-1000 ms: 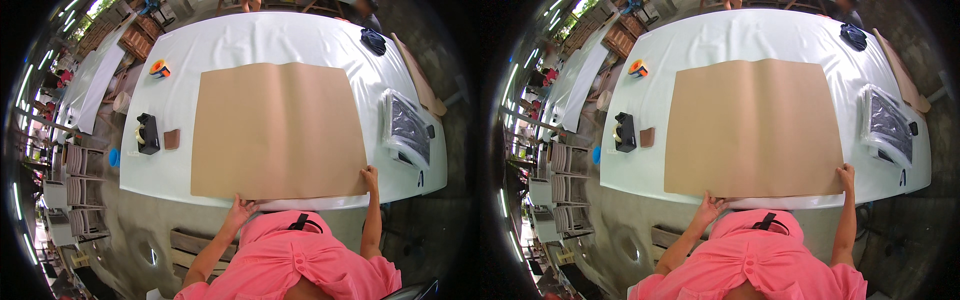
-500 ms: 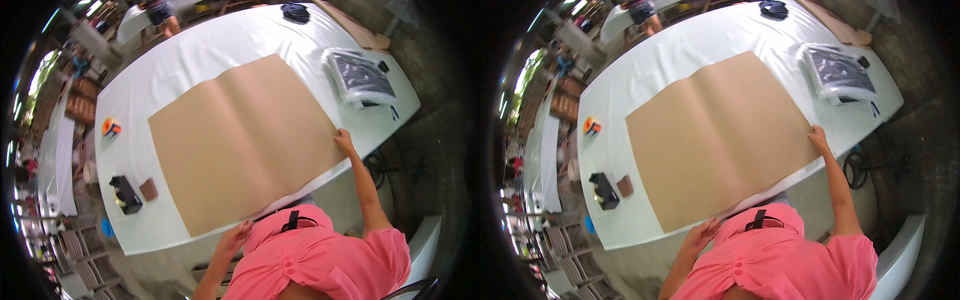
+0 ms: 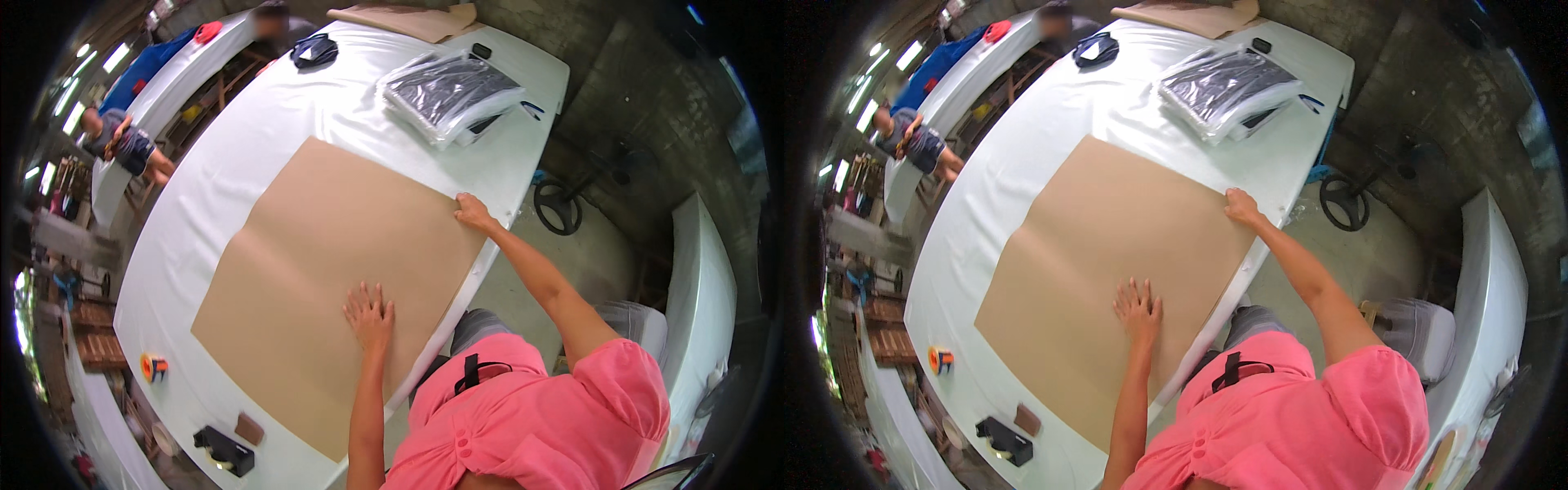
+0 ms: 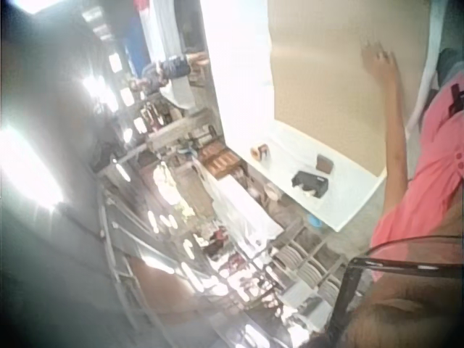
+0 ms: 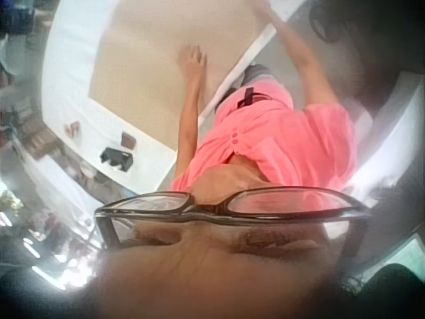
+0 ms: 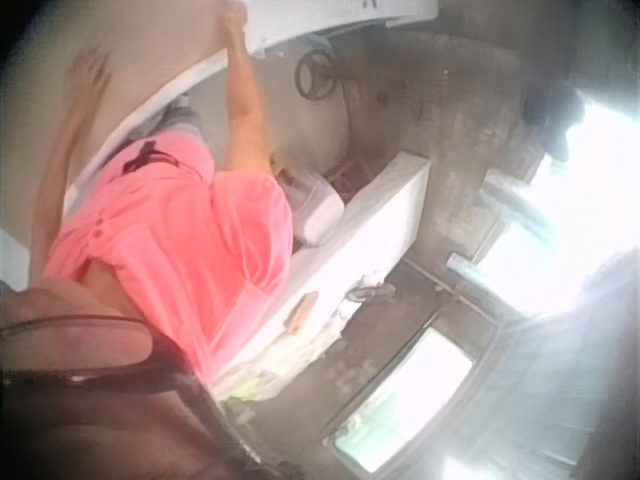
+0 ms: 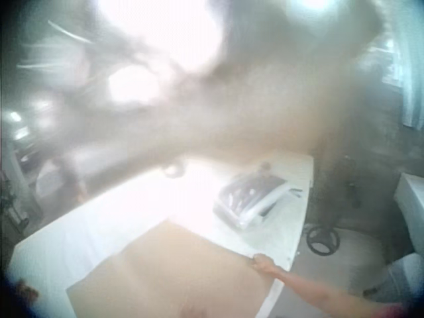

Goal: The person places a large sheet of brown paper on a white table, then wraps a stack of plastic-wrapped dark rectangular items with the paper. They fold the paper over the stack and secure it with a roll of clear tape.

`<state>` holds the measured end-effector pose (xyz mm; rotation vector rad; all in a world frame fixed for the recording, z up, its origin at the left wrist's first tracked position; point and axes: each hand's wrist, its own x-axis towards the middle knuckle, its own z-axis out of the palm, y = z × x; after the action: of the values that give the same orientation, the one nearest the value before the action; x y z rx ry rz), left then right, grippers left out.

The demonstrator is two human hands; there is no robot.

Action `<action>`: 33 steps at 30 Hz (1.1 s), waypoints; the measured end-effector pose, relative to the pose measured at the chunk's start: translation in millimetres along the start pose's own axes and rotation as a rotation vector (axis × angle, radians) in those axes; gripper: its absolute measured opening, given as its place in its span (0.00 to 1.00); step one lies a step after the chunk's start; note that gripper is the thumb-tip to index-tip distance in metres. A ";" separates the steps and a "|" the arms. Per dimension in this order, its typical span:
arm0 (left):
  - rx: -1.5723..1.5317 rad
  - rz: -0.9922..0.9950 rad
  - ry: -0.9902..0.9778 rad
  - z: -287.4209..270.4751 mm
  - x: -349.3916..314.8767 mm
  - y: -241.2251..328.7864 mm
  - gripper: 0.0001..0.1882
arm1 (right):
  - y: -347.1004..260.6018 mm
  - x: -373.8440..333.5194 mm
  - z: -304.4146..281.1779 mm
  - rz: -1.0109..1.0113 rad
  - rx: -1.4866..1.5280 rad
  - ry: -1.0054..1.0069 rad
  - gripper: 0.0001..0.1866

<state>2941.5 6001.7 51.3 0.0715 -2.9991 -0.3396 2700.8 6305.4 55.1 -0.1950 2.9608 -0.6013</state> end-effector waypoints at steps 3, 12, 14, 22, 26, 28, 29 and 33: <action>-0.025 -0.006 0.006 2.1 1.4 6.2 0.29 | 15.6 9.0 -12.9 0.029 0.232 0.070 0.23; 0.025 -0.014 -0.058 11.2 7.2 2.6 0.29 | 17.6 160.9 -16.2 0.525 1.896 -0.003 0.54; 0.012 -0.047 -0.137 6.2 4.5 1.4 0.30 | 3.2 191.4 -5.6 0.602 2.159 0.068 0.53; -0.252 -0.110 0.100 -37.2 64.2 32.6 0.32 | -2.0 233.6 -8.9 0.876 2.244 0.448 0.35; -0.418 -0.031 0.067 -28.4 150.2 79.7 0.31 | -4.5 210.8 -47.6 0.936 2.190 0.389 0.38; -0.712 -0.076 -0.002 -26.8 202.8 120.0 0.27 | 3.9 187.7 -72.7 0.958 2.195 0.250 0.33; -0.887 -0.133 -0.022 -26.5 230.9 145.0 0.27 | 18.2 176.0 -81.5 0.940 2.194 0.193 0.31; -1.773 -0.501 -0.210 21.8 304.0 178.6 0.32 | 69.9 112.6 -110.4 0.892 2.045 0.023 0.29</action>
<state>2631.4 6162.0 105.8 0.5601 -1.6644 -2.7463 2567.6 6394.5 118.8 1.0723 0.8373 -2.5163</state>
